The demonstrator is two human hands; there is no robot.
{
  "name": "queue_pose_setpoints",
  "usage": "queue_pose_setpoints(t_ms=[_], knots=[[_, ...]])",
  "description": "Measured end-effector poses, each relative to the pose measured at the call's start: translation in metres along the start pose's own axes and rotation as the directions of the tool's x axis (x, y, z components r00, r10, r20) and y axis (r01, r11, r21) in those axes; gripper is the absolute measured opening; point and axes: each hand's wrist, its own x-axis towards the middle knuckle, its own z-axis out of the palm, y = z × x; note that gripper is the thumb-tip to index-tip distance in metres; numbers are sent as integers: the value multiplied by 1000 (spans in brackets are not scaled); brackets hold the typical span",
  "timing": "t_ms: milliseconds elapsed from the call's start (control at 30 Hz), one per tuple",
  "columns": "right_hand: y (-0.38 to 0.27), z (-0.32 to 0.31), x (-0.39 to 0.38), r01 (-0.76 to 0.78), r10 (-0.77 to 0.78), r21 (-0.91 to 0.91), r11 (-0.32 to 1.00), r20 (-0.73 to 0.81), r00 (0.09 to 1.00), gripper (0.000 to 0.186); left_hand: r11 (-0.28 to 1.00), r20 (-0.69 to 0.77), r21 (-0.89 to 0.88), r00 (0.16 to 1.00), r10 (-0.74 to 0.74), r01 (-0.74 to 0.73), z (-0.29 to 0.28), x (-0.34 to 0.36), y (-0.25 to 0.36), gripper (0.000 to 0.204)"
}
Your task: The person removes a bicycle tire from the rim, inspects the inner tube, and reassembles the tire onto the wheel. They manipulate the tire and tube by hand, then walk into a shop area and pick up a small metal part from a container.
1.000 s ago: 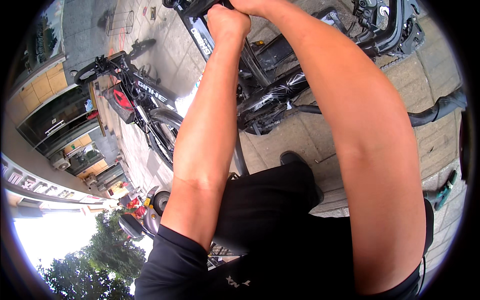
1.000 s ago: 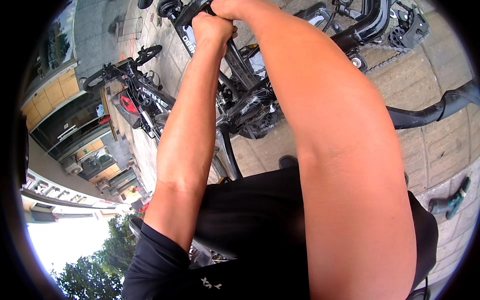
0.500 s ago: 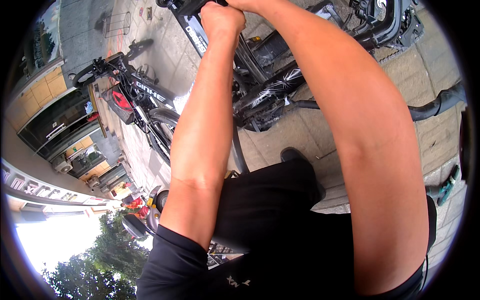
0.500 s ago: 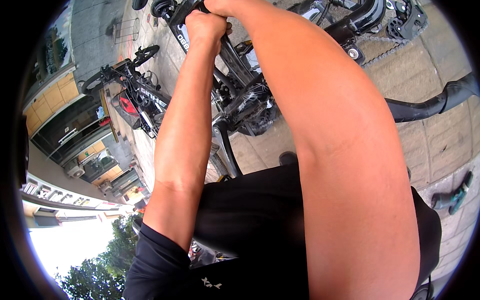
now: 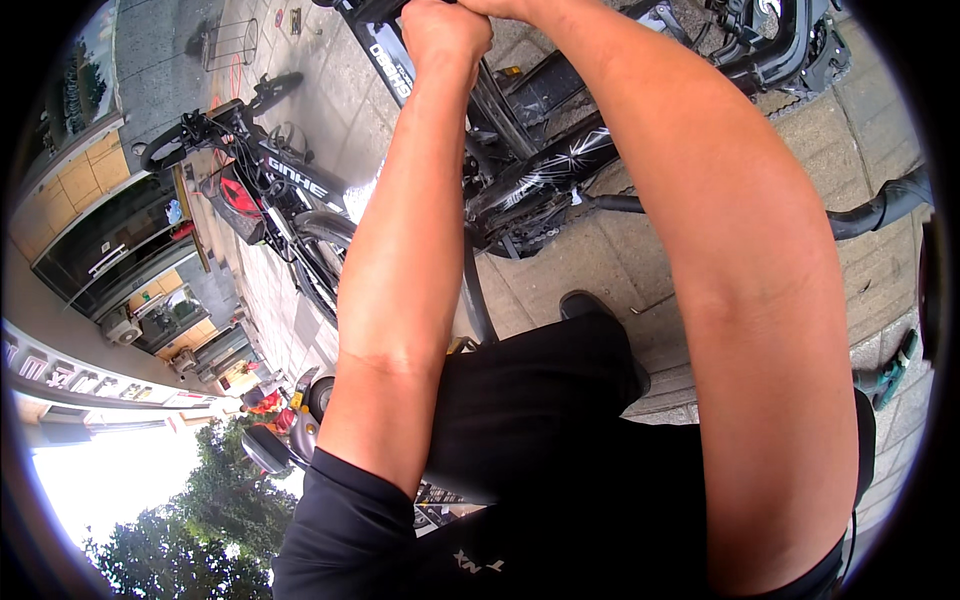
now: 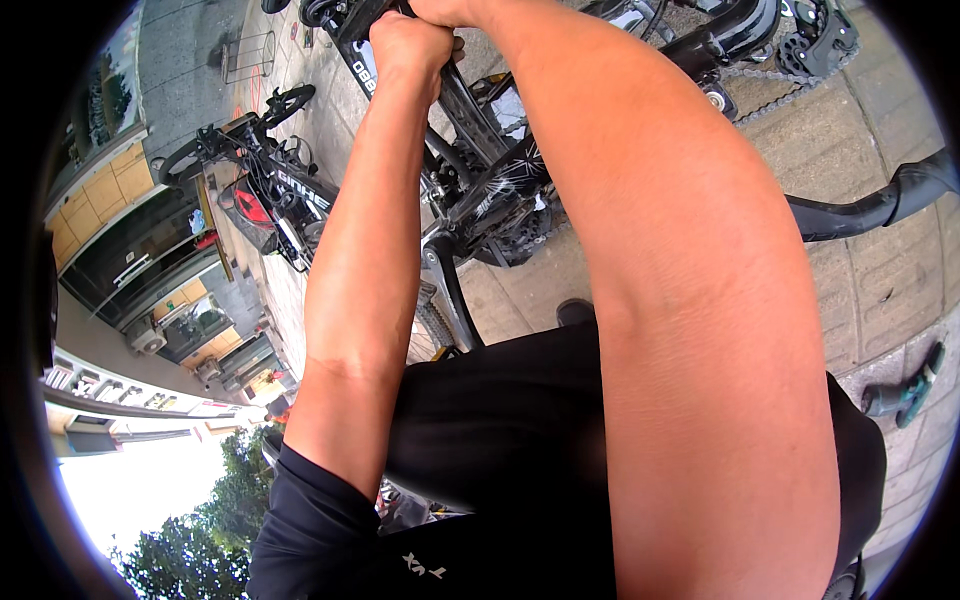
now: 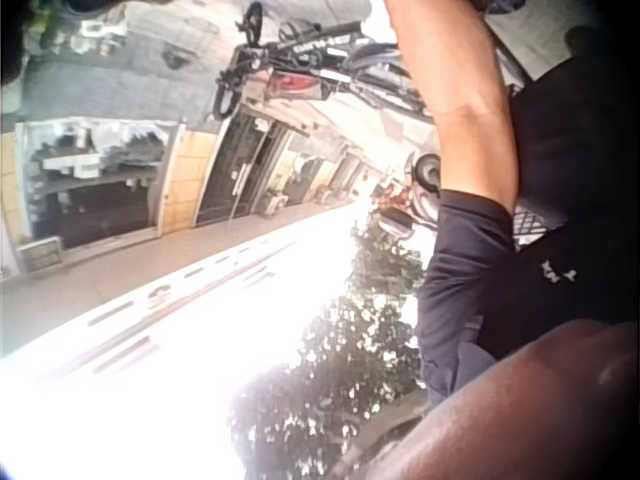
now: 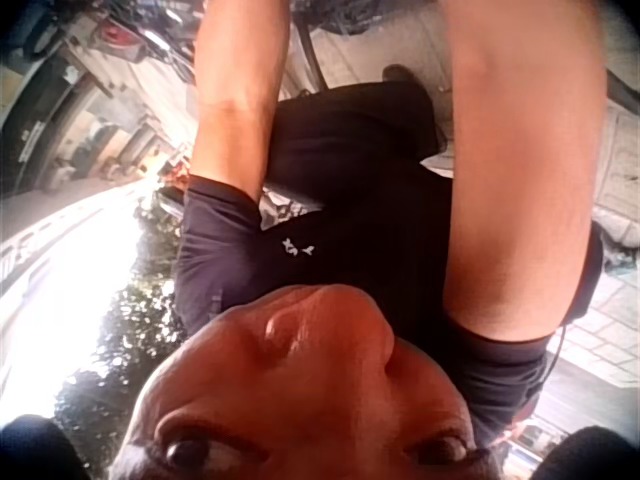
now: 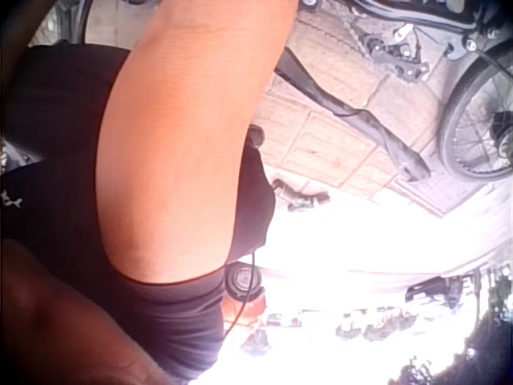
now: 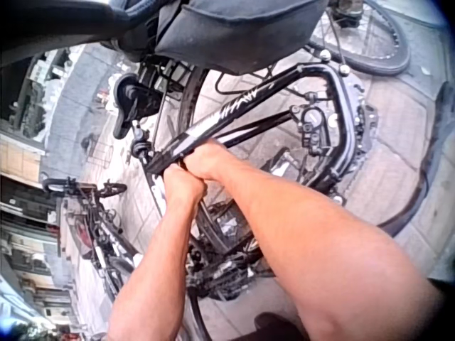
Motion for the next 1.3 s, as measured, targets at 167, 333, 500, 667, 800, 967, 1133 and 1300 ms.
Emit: queue_pose_setpoints(t_ms=[167,333,500,667,800,967,1133,1300], knots=[[2,-3,1,-129,129,3,992,24,991,35,937,-97,262,960,263,-230,3,8,-3,26],[-1,-10,1,-205,205,58,977,11,979,34,955,-66,187,967,247,-231,2,9,-4,25],[0,-7,-6,-215,233,192,957,-72,970,34,981,-109,132,982,155,-140,3,2,5,25],[-4,-8,-6,-134,142,104,985,-71,987,34,968,-121,194,975,186,-160,3,4,3,24],[-9,-13,-7,-89,90,49,995,-19,996,33,999,28,52,1000,12,-13,-2,-1,1,12],[-11,-15,-7,-178,183,163,971,-18,983,32,968,-93,212,983,156,-133,1,2,5,25],[-9,-14,-6,-151,149,109,983,20,989,33,936,-77,301,974,213,-181,0,9,-3,26],[-1,-3,-4,-76,84,-64,995,130,988,34,958,-23,181,973,231,-223,0,6,-6,27]])
